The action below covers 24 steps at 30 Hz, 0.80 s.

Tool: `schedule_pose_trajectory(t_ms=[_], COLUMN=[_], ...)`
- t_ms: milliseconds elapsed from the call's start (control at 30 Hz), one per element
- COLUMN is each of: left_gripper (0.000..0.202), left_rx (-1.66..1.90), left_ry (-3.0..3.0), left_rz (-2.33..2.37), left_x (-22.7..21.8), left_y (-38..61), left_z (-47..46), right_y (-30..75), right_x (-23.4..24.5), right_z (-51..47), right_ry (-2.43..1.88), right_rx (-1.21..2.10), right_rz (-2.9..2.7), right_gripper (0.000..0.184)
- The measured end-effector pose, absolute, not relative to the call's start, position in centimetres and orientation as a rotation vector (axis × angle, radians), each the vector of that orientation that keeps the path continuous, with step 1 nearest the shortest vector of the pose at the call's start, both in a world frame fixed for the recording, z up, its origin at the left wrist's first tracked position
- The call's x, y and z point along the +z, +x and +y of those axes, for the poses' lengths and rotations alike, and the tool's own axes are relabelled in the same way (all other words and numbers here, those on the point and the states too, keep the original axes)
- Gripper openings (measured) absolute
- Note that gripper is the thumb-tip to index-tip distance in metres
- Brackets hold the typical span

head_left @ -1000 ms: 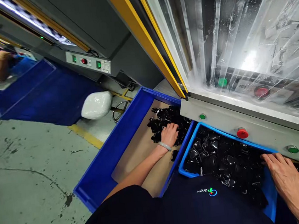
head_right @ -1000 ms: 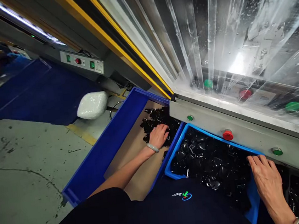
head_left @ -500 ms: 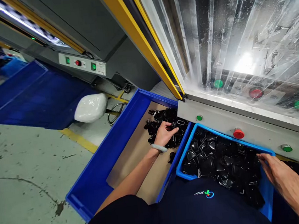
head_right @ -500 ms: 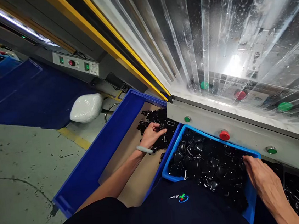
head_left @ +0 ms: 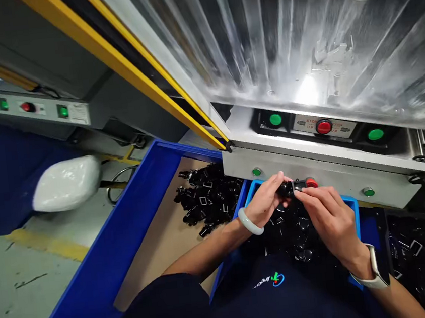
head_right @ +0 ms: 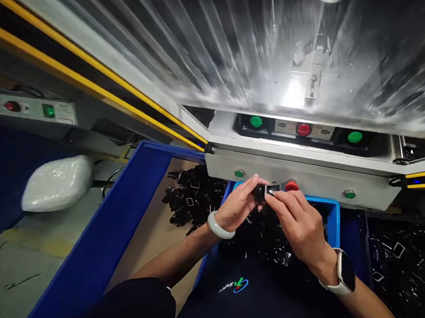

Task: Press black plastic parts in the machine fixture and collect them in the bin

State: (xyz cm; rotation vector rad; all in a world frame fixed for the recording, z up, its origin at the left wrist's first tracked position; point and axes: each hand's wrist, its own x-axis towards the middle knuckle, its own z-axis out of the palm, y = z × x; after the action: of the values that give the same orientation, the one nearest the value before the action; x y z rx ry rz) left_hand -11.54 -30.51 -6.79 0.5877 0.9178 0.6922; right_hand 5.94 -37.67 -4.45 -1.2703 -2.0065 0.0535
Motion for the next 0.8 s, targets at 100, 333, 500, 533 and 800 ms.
schedule_pose_trajectory(t_ms=[100,333,500,533,800], left_gripper=[0.061,0.052,0.041,0.038,0.02], left_rx=[0.691,0.692,0.833,0.885,1.31], left_ry=[0.53,0.561,0.735,0.795,1.279], left_rz=[0.83,0.818,0.766,0.772,0.969], left_x=[-6.4,-6.6,-4.3,-3.8,-0.9], left_y=[-10.1,-8.7,-7.9,-7.5,-2.4], left_z=[-30.7,-29.0,-23.8,-22.2,-6.4], right_y=[6.5,9.4,11.7,12.2,14.1], right_x=[-5.4,-3.7,1.6,2.5,6.6], right_z=[-37.0,-36.1,-26.7,-23.4,-4.9], right_ry=[-1.222,-1.185,-1.481,-1.587,-2.057], right_rx=[-0.015,0.174,0.069,-0.034,0.008], right_rz=[-2.093,-2.186,-1.841,-1.77,-1.555], right_gripper=[0.047,0.041,0.023,0.029,0.063])
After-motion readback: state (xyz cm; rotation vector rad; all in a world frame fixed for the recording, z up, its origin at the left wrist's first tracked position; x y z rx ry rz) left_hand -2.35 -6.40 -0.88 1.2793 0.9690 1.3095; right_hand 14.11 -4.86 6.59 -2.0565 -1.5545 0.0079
